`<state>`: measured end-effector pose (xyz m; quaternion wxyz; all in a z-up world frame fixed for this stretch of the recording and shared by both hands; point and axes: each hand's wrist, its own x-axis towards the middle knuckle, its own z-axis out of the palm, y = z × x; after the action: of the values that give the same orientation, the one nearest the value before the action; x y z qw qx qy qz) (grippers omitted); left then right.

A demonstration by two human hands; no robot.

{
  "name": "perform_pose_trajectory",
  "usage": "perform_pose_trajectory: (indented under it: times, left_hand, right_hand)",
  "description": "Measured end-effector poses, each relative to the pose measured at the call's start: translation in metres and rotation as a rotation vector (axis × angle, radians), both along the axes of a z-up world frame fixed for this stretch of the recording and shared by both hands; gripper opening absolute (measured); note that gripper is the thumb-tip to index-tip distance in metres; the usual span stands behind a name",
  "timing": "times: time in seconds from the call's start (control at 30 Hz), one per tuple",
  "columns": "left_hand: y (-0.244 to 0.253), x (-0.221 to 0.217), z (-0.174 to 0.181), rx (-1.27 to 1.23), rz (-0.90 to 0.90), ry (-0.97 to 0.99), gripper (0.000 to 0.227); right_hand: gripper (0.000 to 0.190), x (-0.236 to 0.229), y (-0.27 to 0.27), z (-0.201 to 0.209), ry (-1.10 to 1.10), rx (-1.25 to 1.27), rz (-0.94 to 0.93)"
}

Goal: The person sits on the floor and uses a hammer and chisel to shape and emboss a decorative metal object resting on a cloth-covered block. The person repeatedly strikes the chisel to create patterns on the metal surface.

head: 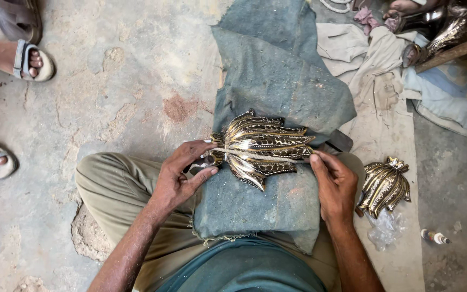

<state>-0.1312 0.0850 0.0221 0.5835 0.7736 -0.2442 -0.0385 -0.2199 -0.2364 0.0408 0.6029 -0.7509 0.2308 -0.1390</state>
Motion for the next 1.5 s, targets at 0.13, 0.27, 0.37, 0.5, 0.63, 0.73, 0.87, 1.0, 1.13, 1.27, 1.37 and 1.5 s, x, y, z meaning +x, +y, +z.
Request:
perform_pose_trajectory:
  times: [0.13,0.27,0.37,0.5,0.63,0.73,0.87,1.0,1.13,1.27,1.37,1.5]
  left_hand:
    - [-0.005,-0.002,0.001,-0.078,0.062,-0.059,0.047]
    - [-0.007,-0.001,0.006,0.017,0.106,-0.015,0.027]
    - [-0.006,0.007,0.018,0.082,0.096,-0.189,0.021]
    - [-0.018,0.031,0.027,0.171,0.162,-0.298,0.020]
    - [-0.028,0.051,0.021,0.377,0.128,-0.213,0.017]
    - [-0.025,0.059,0.009,0.169,0.068,0.101,0.029]
    - [-0.021,0.052,-0.005,0.145,0.000,0.020,0.042]
    - [-0.030,0.040,-0.009,0.080,0.067,-0.083,0.051]
    - [-0.038,0.028,-0.004,0.290,0.058,-0.121,0.056]
    - [-0.033,0.024,0.010,0.266,-0.096,-0.331,0.074]
    - [-0.028,0.025,0.016,0.296,-0.129,-0.318,0.074]
    - [-0.028,0.026,0.023,0.292,-0.106,-0.423,0.068]
  right_hand:
    - [0.028,0.001,-0.004,-0.010,-0.037,0.029,0.008]
    - [0.027,0.000,-0.001,-0.010,0.020,-0.037,0.002]
    - [0.030,0.002,0.004,-0.007,-0.003,-0.060,0.080]
    - [0.029,0.005,0.003,-0.007,-0.004,-0.212,0.149]
    - [0.027,0.005,0.003,-0.010,0.037,-0.296,0.135]
    - [0.025,0.005,-0.001,-0.010,0.037,-0.294,0.138]
    - [0.023,0.002,-0.001,-0.009,0.040,-0.192,0.111]
    - [0.021,0.002,-0.002,-0.007,-0.016,-0.169,0.081]
    - [0.020,0.007,-0.008,-0.008,-0.077,-0.171,0.033]
    - [0.017,0.010,-0.015,0.006,-0.054,-0.595,0.125]
    - [0.017,0.020,-0.018,0.025,-0.154,-1.027,0.115]
    - [0.035,0.091,-0.027,0.045,-0.306,-1.054,0.263]
